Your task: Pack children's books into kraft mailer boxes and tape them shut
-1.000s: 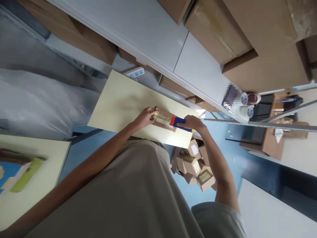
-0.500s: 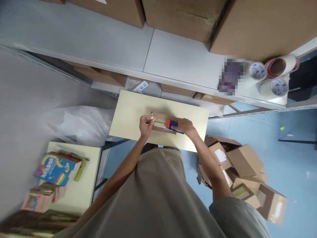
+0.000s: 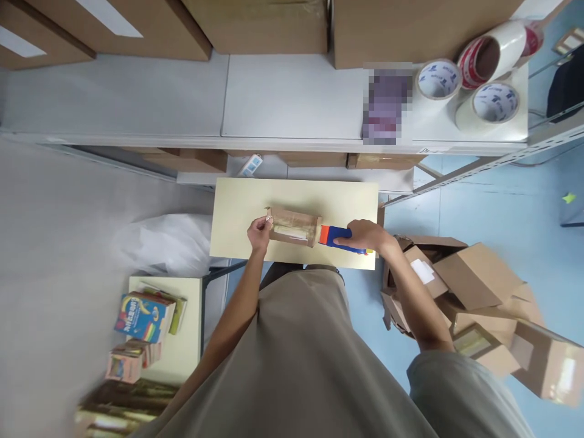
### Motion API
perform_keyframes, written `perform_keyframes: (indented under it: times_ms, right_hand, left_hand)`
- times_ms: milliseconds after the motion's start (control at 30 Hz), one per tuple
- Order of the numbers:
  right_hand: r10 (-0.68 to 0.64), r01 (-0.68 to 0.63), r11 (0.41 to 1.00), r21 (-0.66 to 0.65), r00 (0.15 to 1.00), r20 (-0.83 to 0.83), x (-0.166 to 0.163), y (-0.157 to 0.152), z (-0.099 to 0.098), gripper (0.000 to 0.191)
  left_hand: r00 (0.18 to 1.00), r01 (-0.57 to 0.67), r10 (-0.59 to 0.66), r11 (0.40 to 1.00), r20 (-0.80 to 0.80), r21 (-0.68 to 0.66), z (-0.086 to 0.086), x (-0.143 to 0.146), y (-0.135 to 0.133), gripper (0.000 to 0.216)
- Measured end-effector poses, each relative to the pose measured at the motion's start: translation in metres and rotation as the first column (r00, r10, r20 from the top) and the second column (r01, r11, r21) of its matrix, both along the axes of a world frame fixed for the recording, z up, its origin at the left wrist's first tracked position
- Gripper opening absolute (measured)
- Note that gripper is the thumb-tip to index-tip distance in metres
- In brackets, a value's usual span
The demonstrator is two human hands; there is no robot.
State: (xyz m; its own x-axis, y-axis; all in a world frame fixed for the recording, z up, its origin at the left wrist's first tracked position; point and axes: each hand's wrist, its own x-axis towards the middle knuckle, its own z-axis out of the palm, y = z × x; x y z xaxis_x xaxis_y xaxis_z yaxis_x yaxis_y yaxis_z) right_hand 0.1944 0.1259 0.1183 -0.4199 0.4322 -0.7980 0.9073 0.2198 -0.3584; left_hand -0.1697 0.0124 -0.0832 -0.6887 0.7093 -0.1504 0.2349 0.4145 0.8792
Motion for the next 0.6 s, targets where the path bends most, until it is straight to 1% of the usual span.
perform_keyframes:
  times_ms: [100, 200, 300, 433, 567, 600]
  right_hand:
    - [-0.003, 0.002, 1.0, 0.005, 0.997, 0.079, 0.007, -0.008, -0.014, 0.067]
    - [-0.033, 0.028, 0.999, 0.033, 0.985, 0.167, -0.007, -0.017, -0.035, 0.064]
    - [-0.082, 0.066, 0.994, 0.084, 0.977, 0.196, -0.027, -0.029, -0.049, 0.056]
    - [-0.139, 0.109, 0.981, 0.162, 0.971, 0.193, -0.045, -0.048, -0.056, 0.05]
    - [-0.191, 0.145, 0.957, 0.252, 0.967, 0.169, -0.055, -0.066, -0.06, 0.048]
    - [-0.194, 0.15, 0.955, 0.258, 0.969, 0.155, -0.057, -0.069, -0.061, 0.048]
  left_hand:
    - [0.999, 0.027, -0.028, 0.999, -0.043, -0.019, 0.001, 0.004, 0.0, 0.022]
    - [0.998, 0.038, -0.04, 0.999, -0.05, -0.031, 0.002, 0.005, -0.001, 0.024]
    - [0.999, 0.035, -0.036, 0.999, -0.026, -0.039, 0.003, 0.006, -0.002, 0.027]
    - [1.0, -0.006, 0.006, 0.999, -0.003, -0.046, 0.004, 0.01, -0.002, 0.028]
    - [1.0, -0.028, 0.027, 0.997, -0.008, -0.069, 0.006, 0.013, -0.001, 0.026]
    - [1.0, -0.028, 0.028, 0.997, -0.006, -0.07, 0.006, 0.013, 0.0, 0.026]
